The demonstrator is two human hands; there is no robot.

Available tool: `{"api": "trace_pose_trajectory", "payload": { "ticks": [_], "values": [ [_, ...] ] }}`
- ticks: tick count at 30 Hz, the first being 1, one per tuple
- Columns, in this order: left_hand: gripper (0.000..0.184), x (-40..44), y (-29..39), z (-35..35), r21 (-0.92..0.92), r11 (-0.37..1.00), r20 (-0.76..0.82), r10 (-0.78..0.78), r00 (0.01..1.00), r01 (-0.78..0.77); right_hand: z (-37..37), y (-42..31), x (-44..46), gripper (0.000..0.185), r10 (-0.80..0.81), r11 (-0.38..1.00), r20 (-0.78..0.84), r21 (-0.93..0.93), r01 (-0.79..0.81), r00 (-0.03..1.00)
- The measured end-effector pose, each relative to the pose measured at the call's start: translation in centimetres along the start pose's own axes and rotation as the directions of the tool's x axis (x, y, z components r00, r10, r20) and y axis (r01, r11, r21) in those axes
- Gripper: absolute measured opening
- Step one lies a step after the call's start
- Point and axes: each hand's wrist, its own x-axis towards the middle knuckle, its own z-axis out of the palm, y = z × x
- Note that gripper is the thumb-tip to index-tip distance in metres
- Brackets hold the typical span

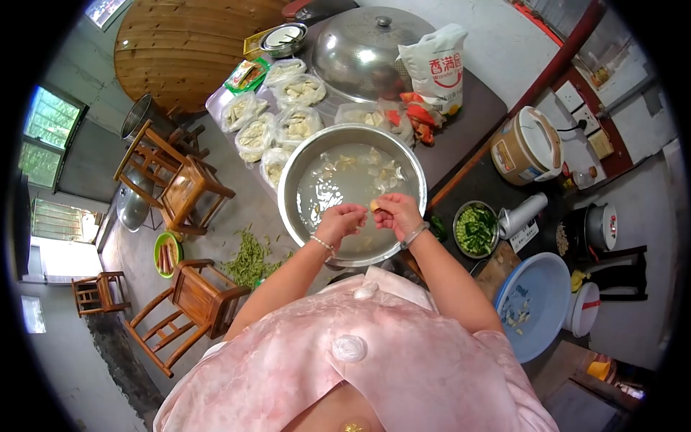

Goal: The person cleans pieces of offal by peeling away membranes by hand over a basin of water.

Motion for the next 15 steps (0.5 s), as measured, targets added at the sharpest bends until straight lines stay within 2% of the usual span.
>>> {"api": "trace_pose_trajectory", "payload": {
  "ticks": [4, 6, 9, 12, 15],
  "values": [
    [0.013, -0.32, 0.5, 0.86, 0.091, 0.995, -0.022, 0.037, 0.999, -0.035, 0.29, 0.1, 0.01, 0.013, 0.001, 0.999, -0.007, -0.038, -0.001, 1.0],
    [0.014, -0.11, 0.35, 0.76, 0.127, 0.99, -0.046, 0.073, 0.996, -0.066, 0.33, 0.19, 0.04, 0.013, -0.02, 0.988, -0.008, -0.154, 0.019, 1.0],
    [0.014, 0.36, 0.08, 0.54, 0.055, 0.995, -0.088, 0.092, 0.992, -0.088, 0.18, 0.31, -0.08, 0.015, -0.05, 0.955, 0.038, -0.292, 0.059, 0.998],
    [0.015, 0.41, 0.17, 0.33, 0.017, 0.996, -0.06, 0.091, 0.994, -0.09, 0.18, 0.44, -0.13, 0.02, -0.081, 0.921, 0.091, -0.374, 0.11, 0.993],
    [0.014, 0.02, 0.63, 0.45, 0.12, 0.992, -0.087, 0.043, 0.995, -0.032, 0.01, 0.63, -0.03, 0.022, -0.107, 0.903, 0.082, -0.41, 0.132, 0.991]
  ]
}}
